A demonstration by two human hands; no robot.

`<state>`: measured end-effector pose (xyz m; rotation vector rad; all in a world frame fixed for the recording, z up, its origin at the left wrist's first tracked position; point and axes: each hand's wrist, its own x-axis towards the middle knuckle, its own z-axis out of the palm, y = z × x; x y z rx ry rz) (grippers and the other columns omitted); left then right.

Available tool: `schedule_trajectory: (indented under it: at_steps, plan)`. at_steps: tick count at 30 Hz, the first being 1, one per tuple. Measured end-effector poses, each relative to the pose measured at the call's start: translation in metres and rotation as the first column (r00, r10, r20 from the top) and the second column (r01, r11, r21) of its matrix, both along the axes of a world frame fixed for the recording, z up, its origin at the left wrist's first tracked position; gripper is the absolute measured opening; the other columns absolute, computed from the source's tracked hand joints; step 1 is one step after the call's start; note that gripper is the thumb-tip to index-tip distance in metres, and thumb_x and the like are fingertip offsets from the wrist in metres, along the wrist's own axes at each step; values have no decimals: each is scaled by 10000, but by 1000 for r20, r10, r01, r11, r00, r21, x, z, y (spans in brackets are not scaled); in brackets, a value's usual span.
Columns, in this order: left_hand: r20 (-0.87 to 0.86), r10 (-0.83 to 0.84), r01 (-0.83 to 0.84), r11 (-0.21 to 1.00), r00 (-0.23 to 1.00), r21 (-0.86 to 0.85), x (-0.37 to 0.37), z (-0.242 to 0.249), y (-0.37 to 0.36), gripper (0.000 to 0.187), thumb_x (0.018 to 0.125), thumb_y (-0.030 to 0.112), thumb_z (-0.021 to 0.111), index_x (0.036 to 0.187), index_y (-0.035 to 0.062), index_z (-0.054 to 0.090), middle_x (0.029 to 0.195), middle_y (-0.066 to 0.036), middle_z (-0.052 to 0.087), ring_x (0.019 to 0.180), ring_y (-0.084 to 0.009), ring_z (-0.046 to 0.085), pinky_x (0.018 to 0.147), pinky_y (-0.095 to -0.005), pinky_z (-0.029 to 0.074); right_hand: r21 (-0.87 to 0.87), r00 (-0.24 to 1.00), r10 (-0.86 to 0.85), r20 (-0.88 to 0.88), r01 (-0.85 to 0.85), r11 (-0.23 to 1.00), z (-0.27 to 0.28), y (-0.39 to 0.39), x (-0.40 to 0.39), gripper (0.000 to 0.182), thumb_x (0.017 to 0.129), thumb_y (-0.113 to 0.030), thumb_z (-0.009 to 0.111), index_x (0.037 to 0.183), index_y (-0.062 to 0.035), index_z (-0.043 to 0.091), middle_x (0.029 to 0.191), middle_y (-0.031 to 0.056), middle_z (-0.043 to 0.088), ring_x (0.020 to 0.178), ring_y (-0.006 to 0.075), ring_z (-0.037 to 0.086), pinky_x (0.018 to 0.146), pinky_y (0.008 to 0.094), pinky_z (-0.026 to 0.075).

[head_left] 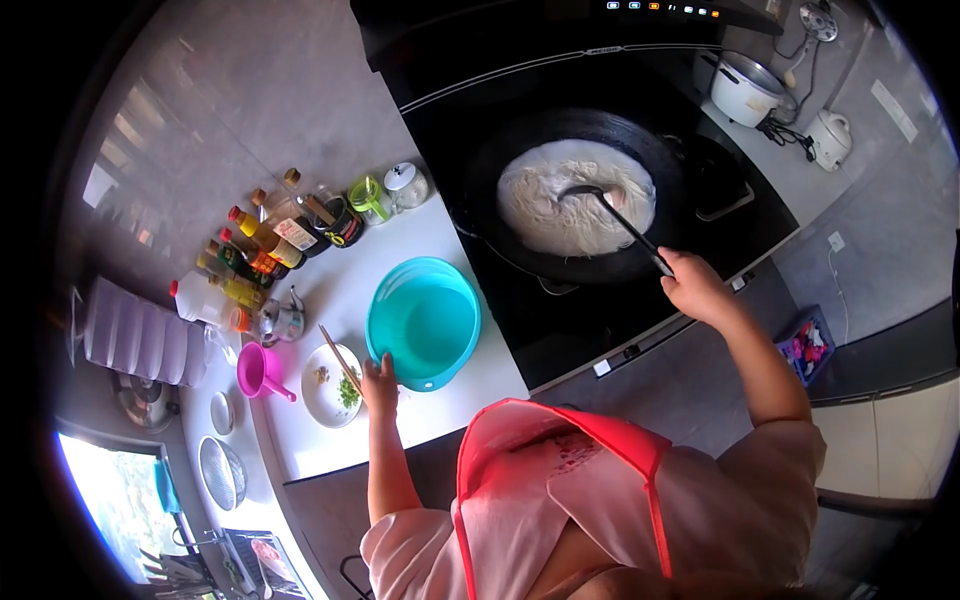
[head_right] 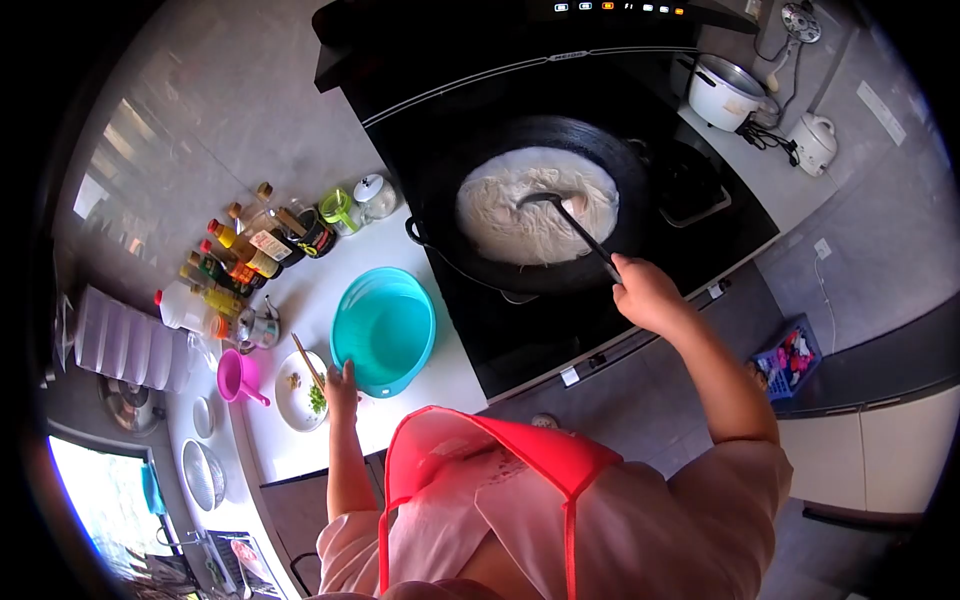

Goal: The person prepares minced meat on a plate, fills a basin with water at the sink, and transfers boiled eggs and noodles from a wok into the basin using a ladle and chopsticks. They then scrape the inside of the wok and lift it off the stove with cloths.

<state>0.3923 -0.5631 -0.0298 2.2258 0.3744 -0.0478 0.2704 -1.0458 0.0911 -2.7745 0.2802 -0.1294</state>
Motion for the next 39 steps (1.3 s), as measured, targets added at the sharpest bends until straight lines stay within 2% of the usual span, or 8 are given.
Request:
schedule_trajectory:
  at_steps: [3, 8, 17, 21, 23, 25, 28, 39]
  plan:
    - [448, -170, -114, 834, 878, 539, -6, -15, 5, 432, 831, 308, 578, 1135, 15, 488, 887, -146, 543, 726, -232, 571, 613, -354, 460, 346, 989, -15, 145, -36, 938, 3, -15, -8, 433, 789, -93, 574, 1193, 25, 473, 860, 123, 614, 696, 173, 587, 629, 278, 476]
    - [436, -312, 281, 950, 844, 136, -28, 58, -54, 354, 813, 68, 595, 1147, 12, 489, 952, -121, 540, 777, -173, 565, 635, -286, 464, 567, 967, -245, 75, 160, 808, 17, 7, -36, 439, 767, -78, 599, 1179, 19, 486, 818, 98, 599, 652, 133, 539, 633, 262, 451]
    - [-61, -955, 584, 226, 289, -779, -56, 86, -242, 369, 891, 329, 515, 1111, 33, 526, 924, -35, 597, 788, -92, 544, 662, -204, 431, 691, 907, -283, 312, -13, 722, -47, 128, -46, 518, 719, -68, 569, 1193, -31, 363, 843, 118, 550, 678, 218, 543, 650, 321, 457]
    - [47, -850, 538, 288, 525, -792, -65, 66, -251, 215, 856, 162, 566, 992, -4, 559, 828, -57, 590, 765, -130, 552, 706, -269, 449, 788, 910, -179, 373, -209, 579, -61, 117, -55, 411, 768, -55, 560, 1144, -20, 396, 875, 110, 564, 704, 115, 556, 620, 247, 446]
    - [-35, -801, 533, 429, 597, -730, -63, 82, -240, 199, 854, 156, 554, 972, -4, 565, 825, -55, 581, 763, -126, 541, 693, -263, 437, 237, 821, 153, 550, -329, 914, -87, 78, -71, 320, 801, -124, 563, 1088, -25, 462, 774, 71, 581, 609, 136, 563, 583, 248, 451]
    - [-13, -791, 552, 438, 612, -710, -58, 77, -230, 182, 830, 174, 562, 960, 47, 577, 795, -10, 567, 691, -85, 495, 610, -223, 384, 928, 892, -438, -111, 250, 275, -119, 52, -84, 285, 819, -213, 570, 1023, -21, 518, 721, 61, 591, 549, 172, 567, 551, 272, 464]
    - [-24, -787, 534, 441, 617, -722, -57, 80, -223, 178, 828, 167, 560, 953, 42, 582, 806, -23, 567, 758, -102, 510, 687, -239, 392, 404, 920, -382, -89, 384, 830, -255, 11, -97, 343, 792, -299, 613, 966, -11, 544, 735, 84, 603, 582, 195, 588, 563, 296, 478]
    - [-84, -776, 506, 485, 625, -713, -61, 93, -221, 194, 828, 168, 555, 962, 32, 590, 824, -42, 569, 839, -134, 513, 803, -270, 374, 734, 894, -441, 80, 246, 633, -328, 14, -67, 305, 651, -212, 756, 802, -17, 578, 681, 65, 598, 566, 147, 581, 525, 291, 487]
